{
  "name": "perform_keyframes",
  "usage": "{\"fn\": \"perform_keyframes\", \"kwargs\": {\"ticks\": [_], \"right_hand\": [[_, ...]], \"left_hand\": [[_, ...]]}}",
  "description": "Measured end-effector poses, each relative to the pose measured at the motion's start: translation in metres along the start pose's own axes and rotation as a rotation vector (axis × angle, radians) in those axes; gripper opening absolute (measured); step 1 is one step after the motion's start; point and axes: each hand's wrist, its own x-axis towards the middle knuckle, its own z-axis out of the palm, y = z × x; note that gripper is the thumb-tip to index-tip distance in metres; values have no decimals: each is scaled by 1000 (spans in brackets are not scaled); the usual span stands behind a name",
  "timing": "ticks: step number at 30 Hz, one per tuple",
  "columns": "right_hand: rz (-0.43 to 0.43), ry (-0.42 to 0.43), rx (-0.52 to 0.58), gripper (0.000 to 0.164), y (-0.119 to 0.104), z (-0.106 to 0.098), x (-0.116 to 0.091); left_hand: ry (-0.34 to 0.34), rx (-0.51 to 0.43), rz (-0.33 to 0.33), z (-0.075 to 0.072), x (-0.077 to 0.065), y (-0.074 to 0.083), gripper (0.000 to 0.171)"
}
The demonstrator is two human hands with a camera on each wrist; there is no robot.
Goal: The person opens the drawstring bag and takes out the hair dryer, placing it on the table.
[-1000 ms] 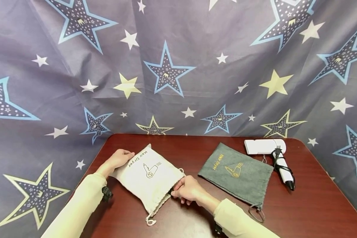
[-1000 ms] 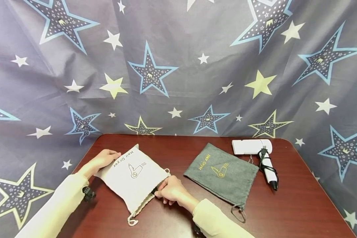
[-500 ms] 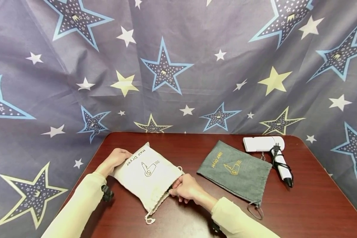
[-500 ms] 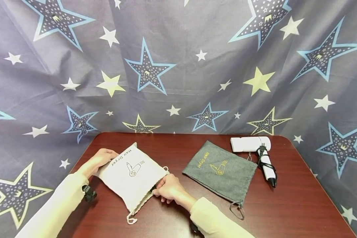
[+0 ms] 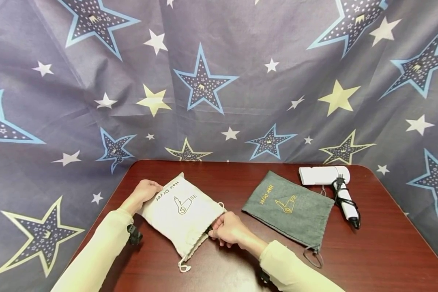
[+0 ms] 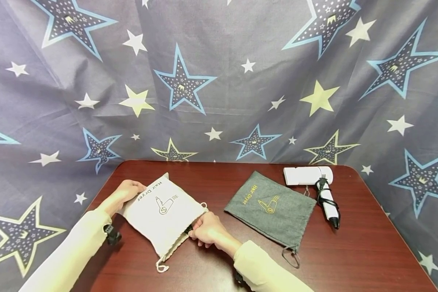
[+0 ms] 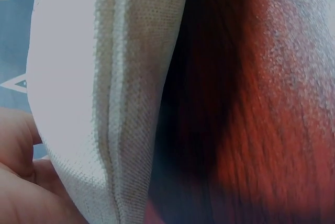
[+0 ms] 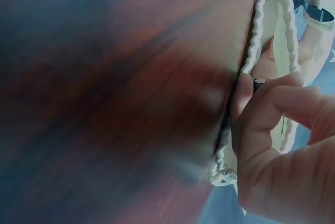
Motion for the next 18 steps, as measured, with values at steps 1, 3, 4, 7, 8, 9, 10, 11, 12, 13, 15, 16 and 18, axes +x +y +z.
{"fn": "perform_keyframes", "kwargs": {"ticks": [1,3,4,7,8,9,10,11,12,13,15,16,18], "right_hand": [[0,-1,2,14,0,0,-1],[1,-1,7,14,0,0,-3],[0,-1,10,14,0,0,-4],[-1,-1,15,14,0,-1,-6],[-2,-2,15,14,1,-1,-7],[-6,-3,14,15,1,-1,-7],[-9,-4,11,15,1,-2,-8],[-11,-5,9,15,1,-2,-9],[-14,-8,5,15,2,-2,-9],[-17,-9,0,16,2,-2,-9],[-19,-9,-12,16,3,-2,-10],[-19,-8,-18,16,3,-2,-10],[-19,-8,-27,17,4,-2,-10]], "left_hand": [[4,1,-2,0,0,0,24],[6,7,-2,1,0,0,24],[6,8,-4,1,0,1,24],[4,4,-16,0,0,1,23],[2,4,-16,0,0,1,23],[1,1,-18,0,1,2,23],[2,-2,-19,0,1,2,23],[3,-3,-18,0,1,2,22],[3,0,-13,0,1,2,22],[2,2,-11,0,1,2,22],[-1,3,-9,0,0,3,23],[-4,5,-13,-1,0,3,24],[-10,17,-20,-2,-1,3,26]]}}
